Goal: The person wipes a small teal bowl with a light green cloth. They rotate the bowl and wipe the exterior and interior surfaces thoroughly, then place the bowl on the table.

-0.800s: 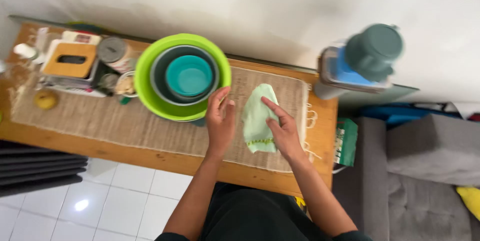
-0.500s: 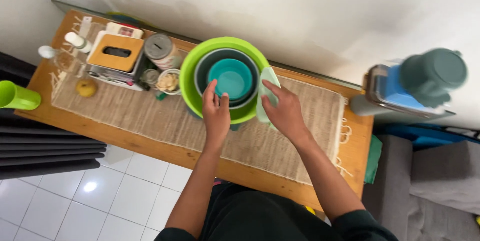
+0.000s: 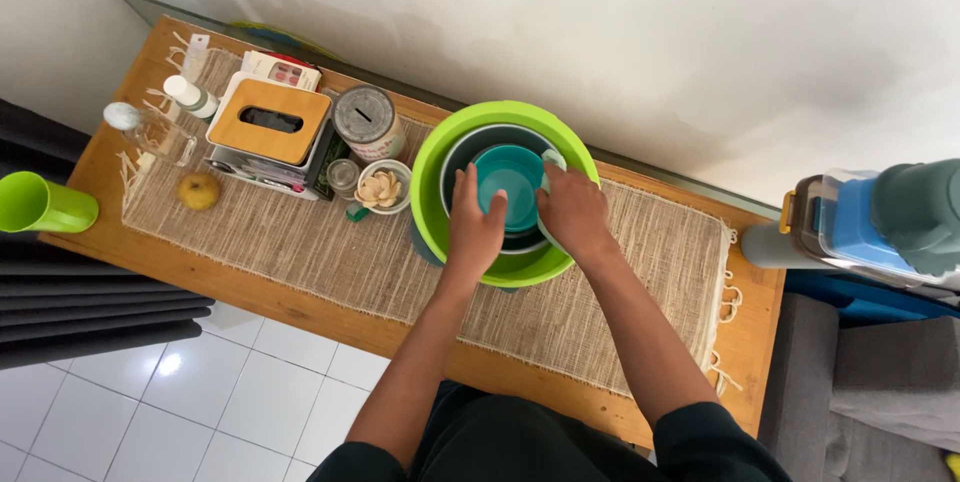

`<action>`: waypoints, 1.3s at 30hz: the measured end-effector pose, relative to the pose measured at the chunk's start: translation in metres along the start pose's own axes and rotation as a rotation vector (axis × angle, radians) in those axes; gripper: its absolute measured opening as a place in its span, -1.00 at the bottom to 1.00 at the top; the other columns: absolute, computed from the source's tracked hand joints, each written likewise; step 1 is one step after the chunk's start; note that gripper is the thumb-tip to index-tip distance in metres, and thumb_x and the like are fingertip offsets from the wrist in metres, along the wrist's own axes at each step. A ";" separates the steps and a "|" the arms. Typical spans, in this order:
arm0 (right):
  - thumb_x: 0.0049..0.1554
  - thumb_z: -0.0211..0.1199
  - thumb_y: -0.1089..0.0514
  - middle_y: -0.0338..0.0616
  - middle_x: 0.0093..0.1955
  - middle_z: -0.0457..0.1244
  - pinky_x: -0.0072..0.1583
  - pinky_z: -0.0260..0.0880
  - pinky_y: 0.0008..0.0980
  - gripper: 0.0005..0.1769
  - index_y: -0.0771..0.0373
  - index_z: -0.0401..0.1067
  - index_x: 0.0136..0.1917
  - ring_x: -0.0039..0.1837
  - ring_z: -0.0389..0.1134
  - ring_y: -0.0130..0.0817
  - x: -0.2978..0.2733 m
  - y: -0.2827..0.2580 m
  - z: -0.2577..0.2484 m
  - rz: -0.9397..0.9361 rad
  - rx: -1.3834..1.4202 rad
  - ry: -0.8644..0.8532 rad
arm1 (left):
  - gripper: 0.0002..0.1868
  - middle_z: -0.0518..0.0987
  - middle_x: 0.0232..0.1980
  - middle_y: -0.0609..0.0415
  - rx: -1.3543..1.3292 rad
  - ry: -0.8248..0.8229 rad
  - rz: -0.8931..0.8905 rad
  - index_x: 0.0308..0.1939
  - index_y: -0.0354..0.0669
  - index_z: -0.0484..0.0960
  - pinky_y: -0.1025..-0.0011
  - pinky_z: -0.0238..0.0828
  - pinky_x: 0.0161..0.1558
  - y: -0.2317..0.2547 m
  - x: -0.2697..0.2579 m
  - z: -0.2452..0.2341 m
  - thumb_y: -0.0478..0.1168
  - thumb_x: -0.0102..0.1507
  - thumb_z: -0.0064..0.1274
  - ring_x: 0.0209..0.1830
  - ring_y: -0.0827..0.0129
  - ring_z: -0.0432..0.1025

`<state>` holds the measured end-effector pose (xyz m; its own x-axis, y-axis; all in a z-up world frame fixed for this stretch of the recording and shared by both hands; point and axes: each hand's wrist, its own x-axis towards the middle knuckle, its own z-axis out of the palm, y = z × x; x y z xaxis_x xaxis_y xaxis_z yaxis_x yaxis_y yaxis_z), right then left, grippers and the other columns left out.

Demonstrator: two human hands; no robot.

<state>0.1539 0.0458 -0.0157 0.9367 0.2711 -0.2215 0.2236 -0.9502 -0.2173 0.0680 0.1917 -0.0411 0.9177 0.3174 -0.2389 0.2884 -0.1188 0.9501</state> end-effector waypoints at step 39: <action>0.00 0.50 0.15 -0.13 -0.20 0.41 -0.03 0.45 -0.17 -0.81 0.03 0.59 -0.08 -0.08 0.46 -0.02 -0.051 0.058 -0.050 -0.242 0.523 0.690 | -0.58 0.29 0.01 -0.05 0.427 0.246 0.795 0.25 -0.16 0.40 0.20 0.46 -0.32 0.063 -0.027 -0.009 -0.45 0.30 -0.19 -0.10 0.07 0.40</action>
<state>0.1327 -0.0304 0.0308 0.8710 0.1422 0.4702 0.4428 -0.6416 -0.6263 0.0585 0.1835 0.0266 0.8192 0.1789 0.5448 -0.2781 -0.7069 0.6503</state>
